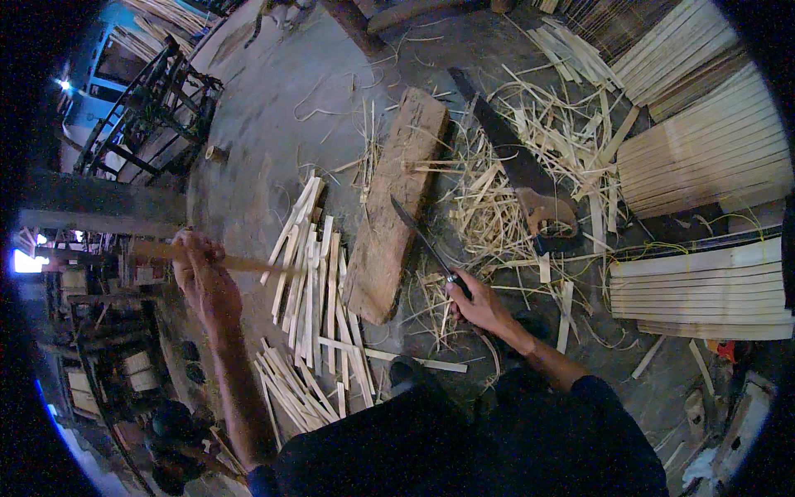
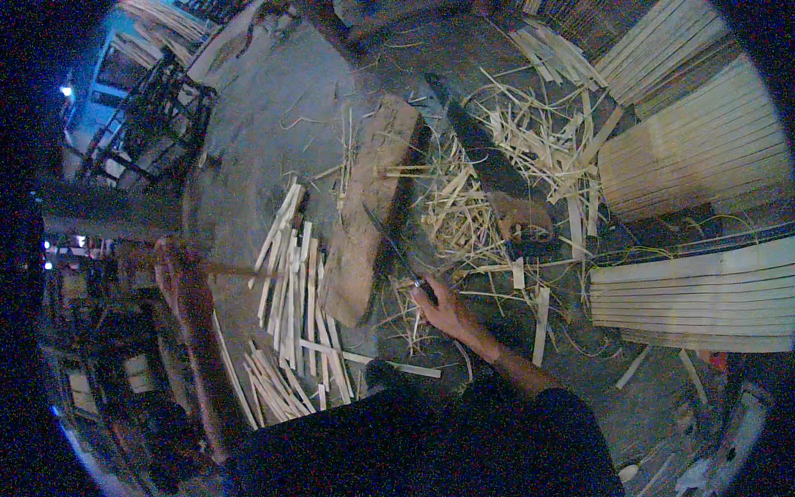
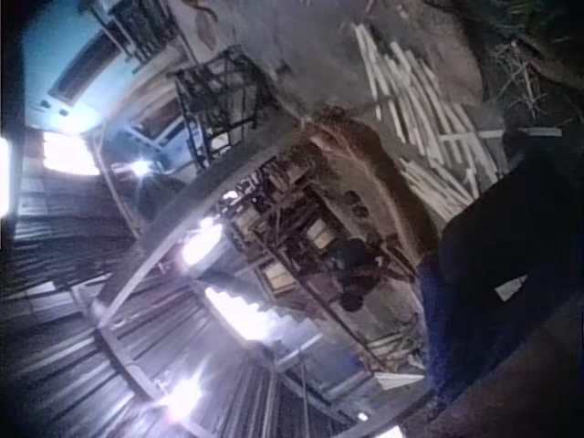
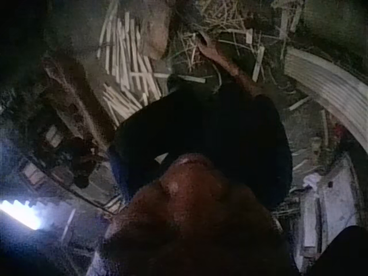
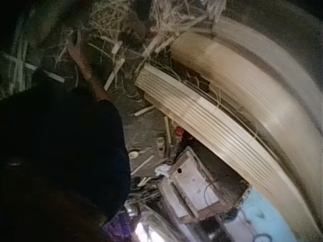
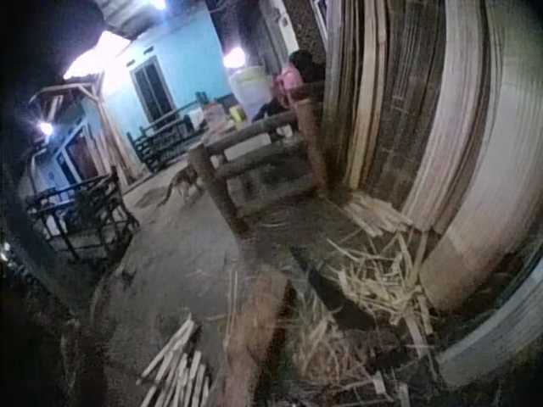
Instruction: The person uses a knife to shave thin strips from wooden sticks held in the left hand. The person repeatedly picks up sticks, shaves them against a wooden block, and drops the finished pieces onto a pile on the floor.
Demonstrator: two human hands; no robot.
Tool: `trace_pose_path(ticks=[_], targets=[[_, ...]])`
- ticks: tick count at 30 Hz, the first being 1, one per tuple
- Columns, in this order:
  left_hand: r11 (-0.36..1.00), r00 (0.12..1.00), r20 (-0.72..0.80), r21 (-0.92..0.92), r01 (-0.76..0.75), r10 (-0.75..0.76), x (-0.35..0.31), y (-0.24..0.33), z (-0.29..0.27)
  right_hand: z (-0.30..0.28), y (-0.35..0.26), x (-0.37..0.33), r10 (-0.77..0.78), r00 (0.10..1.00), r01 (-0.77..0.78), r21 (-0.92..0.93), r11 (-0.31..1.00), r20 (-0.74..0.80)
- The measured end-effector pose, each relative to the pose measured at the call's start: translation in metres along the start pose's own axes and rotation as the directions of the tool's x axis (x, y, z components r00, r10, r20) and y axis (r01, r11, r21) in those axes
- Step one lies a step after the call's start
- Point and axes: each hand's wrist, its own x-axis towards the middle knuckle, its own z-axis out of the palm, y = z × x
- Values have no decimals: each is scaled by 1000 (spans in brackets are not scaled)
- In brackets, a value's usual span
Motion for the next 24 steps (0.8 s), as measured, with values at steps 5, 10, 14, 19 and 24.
trace_pose_path(ticks=[5, 10, 14, 19, 24], targets=[[919, 946, -259, -385, 84, -195, -12, -2, 67, -7, 0, -4, -29, 1000, 28, -140, 990, -2], [935, 944, -301, -353, 24, -138, -39, -12, 109, -19, -55, -26, 9, 997, 8, -220, 975, 77], [982, 920, -393, -178, -65, -11, -55, -35, 108, -3, -71, -29, -404, 911, 405, -354, 843, 83], [936, 837, -445, 286, -206, 320, -88, -32, 123, 38, -111, -20, -424, 864, 487, -236, 841, 271], [956, 818, -502, 65, -287, 280, -96, -31, 126, 39, -71, 14, -216, 970, 241, -458, 855, 108]])
